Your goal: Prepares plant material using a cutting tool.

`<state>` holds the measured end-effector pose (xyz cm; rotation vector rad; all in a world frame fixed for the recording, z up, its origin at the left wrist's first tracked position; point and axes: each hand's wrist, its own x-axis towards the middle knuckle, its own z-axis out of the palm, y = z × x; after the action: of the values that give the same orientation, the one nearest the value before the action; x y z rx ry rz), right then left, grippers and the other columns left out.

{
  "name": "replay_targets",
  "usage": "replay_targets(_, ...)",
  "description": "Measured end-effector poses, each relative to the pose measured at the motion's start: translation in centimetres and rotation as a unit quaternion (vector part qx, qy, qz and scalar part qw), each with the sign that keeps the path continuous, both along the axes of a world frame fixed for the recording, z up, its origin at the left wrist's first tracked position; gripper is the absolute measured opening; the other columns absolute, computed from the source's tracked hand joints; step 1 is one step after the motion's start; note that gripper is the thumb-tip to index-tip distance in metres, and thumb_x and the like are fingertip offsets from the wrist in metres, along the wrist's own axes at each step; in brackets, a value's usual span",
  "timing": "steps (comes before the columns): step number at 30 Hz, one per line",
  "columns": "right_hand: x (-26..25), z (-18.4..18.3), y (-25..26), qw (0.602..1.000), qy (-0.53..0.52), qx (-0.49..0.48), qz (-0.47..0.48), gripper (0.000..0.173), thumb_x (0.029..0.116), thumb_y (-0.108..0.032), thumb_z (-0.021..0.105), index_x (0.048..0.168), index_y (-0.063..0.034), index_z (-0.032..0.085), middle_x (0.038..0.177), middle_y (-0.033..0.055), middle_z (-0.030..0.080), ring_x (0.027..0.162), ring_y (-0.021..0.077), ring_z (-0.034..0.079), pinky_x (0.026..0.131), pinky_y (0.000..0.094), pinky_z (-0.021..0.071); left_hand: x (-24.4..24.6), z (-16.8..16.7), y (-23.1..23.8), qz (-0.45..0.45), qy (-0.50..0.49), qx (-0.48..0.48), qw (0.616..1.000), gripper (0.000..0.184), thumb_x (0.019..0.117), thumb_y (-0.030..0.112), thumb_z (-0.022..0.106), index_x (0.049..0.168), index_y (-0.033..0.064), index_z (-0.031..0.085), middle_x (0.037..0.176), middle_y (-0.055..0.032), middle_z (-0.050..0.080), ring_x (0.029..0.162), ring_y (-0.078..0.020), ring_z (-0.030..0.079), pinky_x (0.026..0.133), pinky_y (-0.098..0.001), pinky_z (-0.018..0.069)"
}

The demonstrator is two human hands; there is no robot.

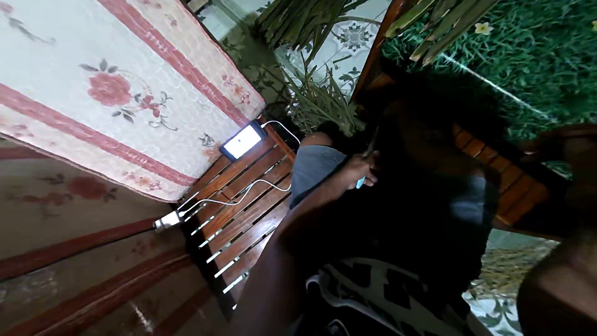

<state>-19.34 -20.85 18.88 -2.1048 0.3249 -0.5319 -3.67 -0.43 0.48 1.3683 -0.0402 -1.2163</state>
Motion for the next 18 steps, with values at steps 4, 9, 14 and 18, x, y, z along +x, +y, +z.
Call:
replay_targets(4,-0.9,-6.7,0.5,0.999,0.001,0.028,0.029,0.031,0.105,-0.015,0.047,0.119,0.01,0.059,0.106,0.0069,0.07,0.09,0.0071,0.069,0.084,0.0296,0.061,0.3,0.1,-0.3,0.03,0.03,-0.008,0.999,0.051,0.1117,0.046,0.033,0.141,0.0074,0.05,0.11,-0.0142,0.069,0.073,-0.0205,0.068,0.064,-0.0344,0.0589)
replay_targets(9,0.3,-7.7,3.0,0.992,0.089,0.078,-0.049,0.031,0.1032,-0.01,0.047,0.119,0.0149,0.056,0.102,0.0132,0.07,0.085,0.0083,0.069,0.083,0.0271,0.0595,1.1,-1.4,-0.6,0.066,0.019,0.007,0.998,0.037,0.1087,0.034,0.051,0.131,0.004,0.055,0.091,-0.0078,0.068,0.055,-0.0081,0.056,0.049,-0.0209,0.0485)
replay_targets(14,2.0,-12.6,3.5,0.973,0.175,0.147,0.013,0.033,0.1072,-0.016,0.043,0.122,0.0062,0.063,0.101,0.0101,0.071,0.085,0.0067,0.068,0.082,0.026,0.0585,1.1,-0.8,-1.2,0.059,-0.041,0.054,0.996,0.037,0.1108,0.033,0.045,0.133,0.0046,0.055,0.094,-0.006,0.067,0.054,-0.0067,0.054,0.049,-0.0202,0.0477)
replay_targets(18,2.0,-16.6,2.4,0.961,0.193,0.195,-0.009,0.039,0.1104,-0.024,0.038,0.13,-0.0012,0.062,0.111,0.0096,0.072,0.093,0.0116,0.071,0.089,0.0327,0.0589,0.8,-0.7,-1.2,0.114,-0.061,0.087,0.988,0.05,0.1125,0.046,0.027,0.144,0.0094,0.043,0.095,-0.0113,0.07,0.053,-0.0146,0.061,0.049,-0.0279,0.0544)
